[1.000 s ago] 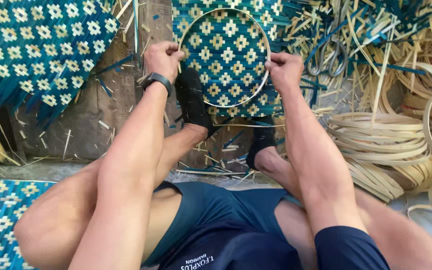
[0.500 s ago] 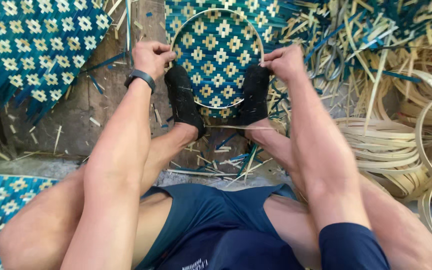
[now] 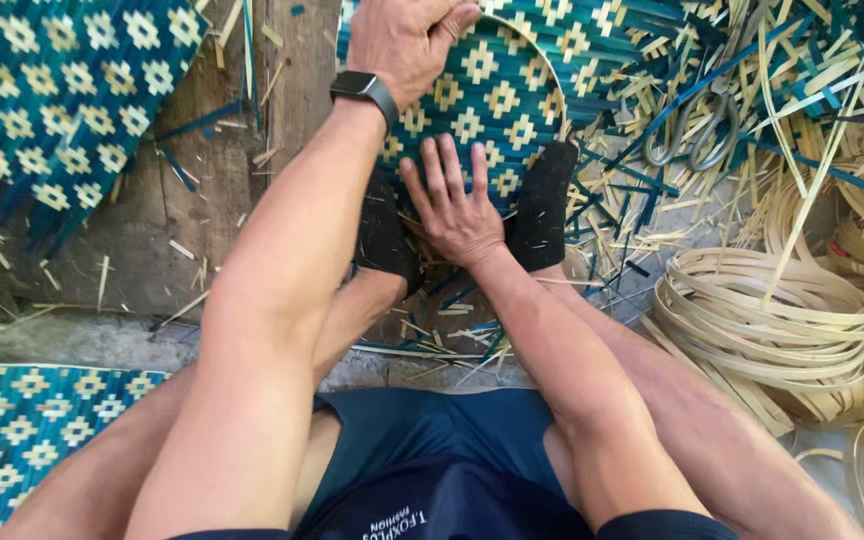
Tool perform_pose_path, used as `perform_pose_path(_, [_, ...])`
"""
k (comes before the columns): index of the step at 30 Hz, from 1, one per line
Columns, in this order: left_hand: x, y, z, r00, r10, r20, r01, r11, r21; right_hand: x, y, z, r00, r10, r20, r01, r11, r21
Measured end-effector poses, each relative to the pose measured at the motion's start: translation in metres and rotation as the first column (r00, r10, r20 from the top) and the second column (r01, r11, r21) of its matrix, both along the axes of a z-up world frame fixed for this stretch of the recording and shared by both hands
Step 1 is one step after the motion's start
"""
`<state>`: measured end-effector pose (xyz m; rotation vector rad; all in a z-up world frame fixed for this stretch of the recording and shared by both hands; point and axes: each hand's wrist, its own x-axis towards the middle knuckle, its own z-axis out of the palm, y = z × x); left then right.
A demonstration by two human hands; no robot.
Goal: The person sits on the floor and trims the edges of woven bamboo mats using shears. They place a circular bamboo frame on the mat, cut the excess weave around the frame, and then stack the finished pieces.
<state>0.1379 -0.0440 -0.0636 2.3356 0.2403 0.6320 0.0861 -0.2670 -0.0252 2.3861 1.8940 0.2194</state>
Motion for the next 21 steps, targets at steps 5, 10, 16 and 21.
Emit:
perform_pose_path(5, [0.016,-0.003,0.028,0.996,0.076,-0.037,-0.076,0.997,0.009,0.005,-0.002,-0.004,0.953,-0.053,-0.298,0.089,0.990,0.108])
perform_pose_path(10, [0.005,-0.003,0.008,0.994,0.054,-0.099,-0.061,0.996,-0.069,-0.008,-0.009,-0.012,0.986,-0.015,-0.166,0.038,0.990,0.138])
perform_pose_path(16, [0.017,-0.002,0.024,0.978,0.046,-0.203,-0.041,0.999,0.027,0.023,0.003,0.032,0.848,-0.018,-0.529,0.142,0.971,0.194])
perform_pose_path(21, [0.010,-0.005,0.029,0.943,-0.069,-0.327,0.117,0.985,0.127,0.139,0.015,0.016,0.825,-0.075,-0.560,0.357,0.837,0.414])
